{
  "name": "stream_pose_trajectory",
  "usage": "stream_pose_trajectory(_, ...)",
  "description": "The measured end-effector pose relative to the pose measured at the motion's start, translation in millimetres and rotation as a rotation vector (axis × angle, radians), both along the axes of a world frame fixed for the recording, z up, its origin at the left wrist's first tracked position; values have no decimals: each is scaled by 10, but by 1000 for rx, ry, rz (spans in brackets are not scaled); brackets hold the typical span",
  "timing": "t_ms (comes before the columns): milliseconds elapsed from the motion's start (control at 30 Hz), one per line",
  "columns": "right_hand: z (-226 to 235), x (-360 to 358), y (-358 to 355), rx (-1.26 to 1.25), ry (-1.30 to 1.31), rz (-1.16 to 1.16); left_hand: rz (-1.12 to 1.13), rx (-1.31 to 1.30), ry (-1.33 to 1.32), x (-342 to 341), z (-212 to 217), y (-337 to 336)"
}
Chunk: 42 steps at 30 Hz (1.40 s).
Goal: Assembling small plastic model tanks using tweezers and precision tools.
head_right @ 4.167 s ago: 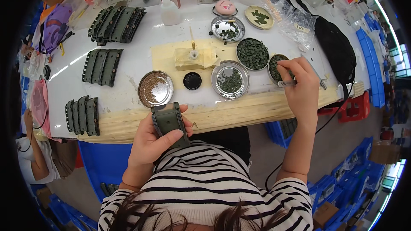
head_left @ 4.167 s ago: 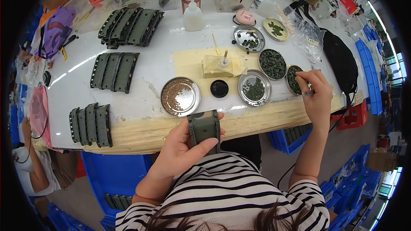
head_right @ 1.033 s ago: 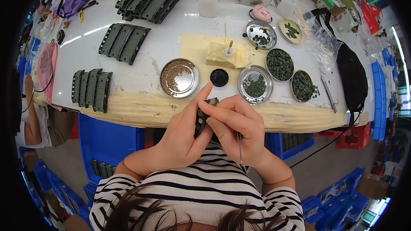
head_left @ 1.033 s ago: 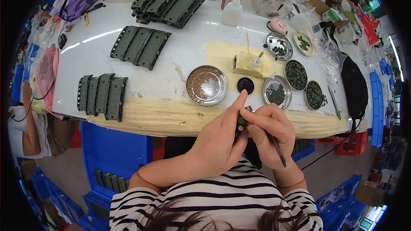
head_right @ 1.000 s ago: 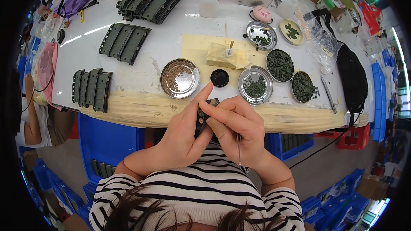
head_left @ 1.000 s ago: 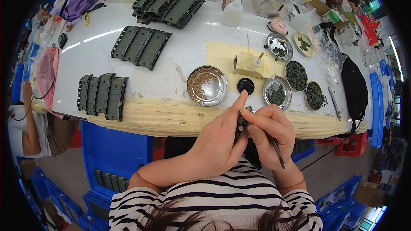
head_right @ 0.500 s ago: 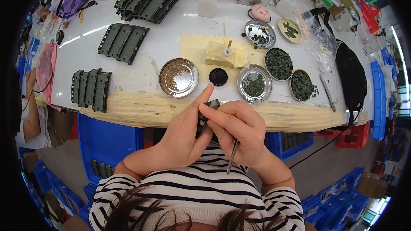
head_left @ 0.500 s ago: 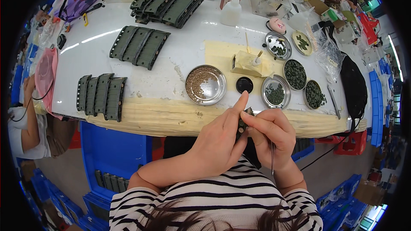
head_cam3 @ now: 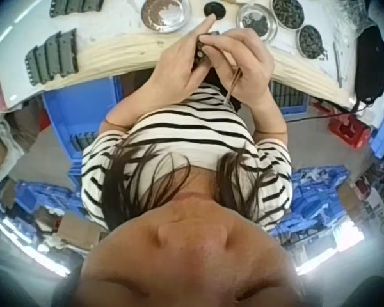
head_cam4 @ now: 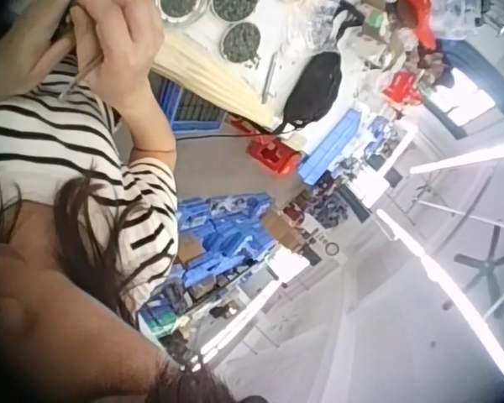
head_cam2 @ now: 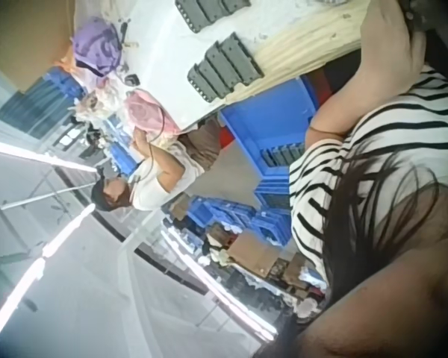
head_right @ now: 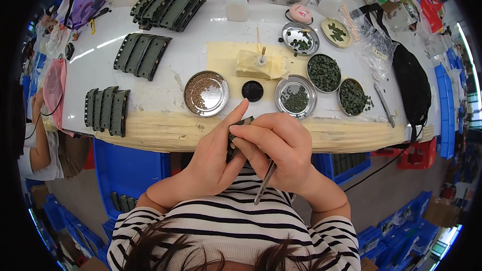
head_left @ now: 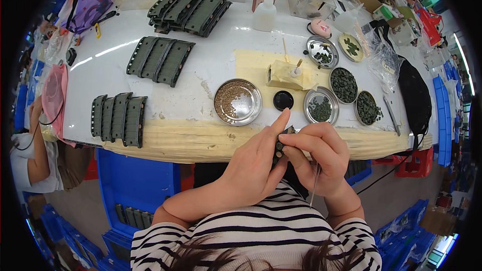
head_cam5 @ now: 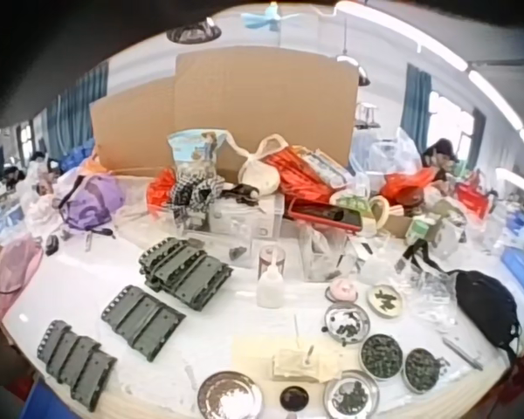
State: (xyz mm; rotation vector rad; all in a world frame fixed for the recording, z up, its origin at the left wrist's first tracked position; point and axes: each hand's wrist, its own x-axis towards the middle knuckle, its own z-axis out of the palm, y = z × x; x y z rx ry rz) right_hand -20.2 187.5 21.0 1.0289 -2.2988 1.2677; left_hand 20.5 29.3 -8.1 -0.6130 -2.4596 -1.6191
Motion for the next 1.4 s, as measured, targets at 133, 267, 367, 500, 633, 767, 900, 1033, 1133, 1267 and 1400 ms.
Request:
stream_pose_trajectory(133,7,-21,6,3,41,27,-45,99,-65,-12,6,-17)
stream_pose_trajectory(267,269,0,48,-82,-32,-97,-148,385,-313,-31,63,-191)
stream_pose_trajectory(367,241,-46,96,-86,-77,-84,-187,605,-419,-44,86,-266)
stream_pose_trajectory(500,107,-63,30,-80,-6,-57,-240,698,-407,-75,2,-321)
stream_pose_trajectory(633,66,-77,-41,-67,105,-44,-233,648,-375,-47,26,-317)
stream_pose_trajectory(767,22,-90,-46,-13,228,-12,-247,848,-403,-35,-44,-260)
stream_pose_trajectory(900,7,-89,-41,103,350,-17,-177,795,-443,-41,-24,-235)
stream_pose_trajectory(1033,67,-35,-24,276,503,-44,-178,720,-383,-30,-2,-249)
stream_pose_trajectory(1133,69,-23,-18,307,533,-41,-154,687,-343,-22,-15,-234)
stream_pose_trajectory(1267,83,-79,-30,158,394,12,-126,903,-531,-15,62,-196)
stream_pose_trajectory(1400,197,-19,26,-37,182,-80,-164,1029,-628,-31,27,-240)
